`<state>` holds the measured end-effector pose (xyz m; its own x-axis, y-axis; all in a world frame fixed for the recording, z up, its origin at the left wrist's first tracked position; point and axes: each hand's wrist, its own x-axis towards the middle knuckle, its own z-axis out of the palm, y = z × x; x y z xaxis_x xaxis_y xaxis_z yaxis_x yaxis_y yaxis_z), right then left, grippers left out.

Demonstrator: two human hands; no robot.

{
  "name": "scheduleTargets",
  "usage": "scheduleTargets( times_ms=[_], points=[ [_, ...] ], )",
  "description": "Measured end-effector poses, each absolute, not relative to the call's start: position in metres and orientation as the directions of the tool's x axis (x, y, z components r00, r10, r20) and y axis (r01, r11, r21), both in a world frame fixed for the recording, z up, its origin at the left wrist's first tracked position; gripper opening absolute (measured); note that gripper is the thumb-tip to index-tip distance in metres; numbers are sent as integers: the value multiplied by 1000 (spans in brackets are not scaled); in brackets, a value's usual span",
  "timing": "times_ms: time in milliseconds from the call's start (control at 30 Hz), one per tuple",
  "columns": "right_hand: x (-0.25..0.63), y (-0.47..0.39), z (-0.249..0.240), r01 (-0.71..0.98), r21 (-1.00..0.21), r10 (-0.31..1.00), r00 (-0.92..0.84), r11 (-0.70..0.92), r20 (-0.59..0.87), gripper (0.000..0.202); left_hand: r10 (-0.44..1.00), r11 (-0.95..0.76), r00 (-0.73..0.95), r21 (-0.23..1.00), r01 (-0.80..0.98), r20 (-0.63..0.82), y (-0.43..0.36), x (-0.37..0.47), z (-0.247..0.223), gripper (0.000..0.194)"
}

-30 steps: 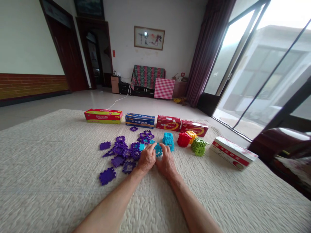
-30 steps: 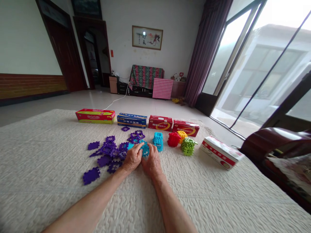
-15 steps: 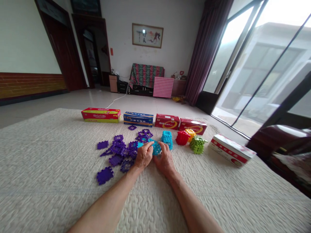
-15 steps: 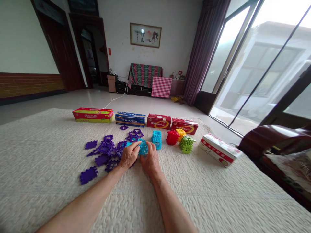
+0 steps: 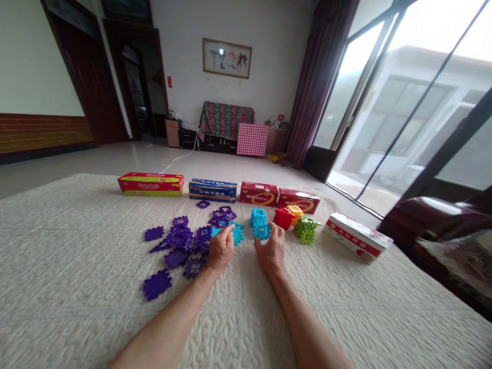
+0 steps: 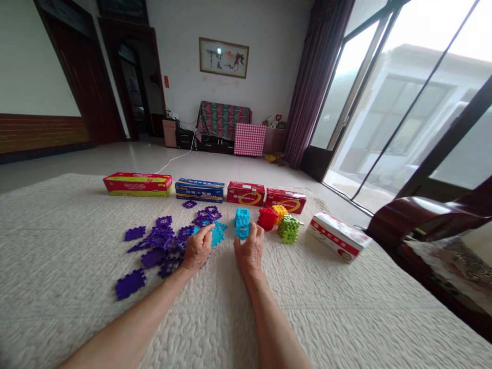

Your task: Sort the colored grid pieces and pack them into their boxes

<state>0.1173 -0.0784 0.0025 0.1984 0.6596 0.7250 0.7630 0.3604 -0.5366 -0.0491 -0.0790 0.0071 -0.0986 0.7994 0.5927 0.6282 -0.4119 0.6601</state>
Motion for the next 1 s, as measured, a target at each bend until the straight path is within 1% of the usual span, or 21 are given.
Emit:
scheduleTargets(
  times_ms=[133, 300, 467, 533, 633, 733, 867, 1000],
  points=[
    [122, -72, -2, 795, -528, 694, 199, 298, 692, 51, 802, -414, -91, 658, 629, 590, -78, -49, 6, 32],
    [120, -72, -4, 813, -510, 698, 193, 279, 689, 51, 810, -423, -58, 650, 632, 584, -79, -49, 7, 32],
    [119, -74, 1, 830, -512, 722, 215, 219, 657, 59, 820, -422, -42, 653, 630, 570, -80, -48, 7, 31],
    [117, -76, 5, 822, -497, 700, 180, 279, 691, 56, 819, -428, -36, 650, 627, 573, -80, -49, 7, 32],
    [109, -82, 9, 760, -468, 675, 52, 452, 736, 40, 797, -467, -20, 637, 613, 603, -79, -50, 6, 35],
    [101, -87, 10, 678, -479, 699, -72, 558, 711, 32, 756, -527, -7, 615, 587, 655, -78, -50, 6, 37],
    [94, -88, 8, 635, -499, 729, -154, 590, 666, 30, 735, -558, -11, 614, 557, 678, -77, -51, 5, 40],
    [93, -85, 5, 628, -532, 749, -128, 569, 650, 22, 728, -587, 19, 609, 534, 686, -76, -50, 5, 41]
  ],
)
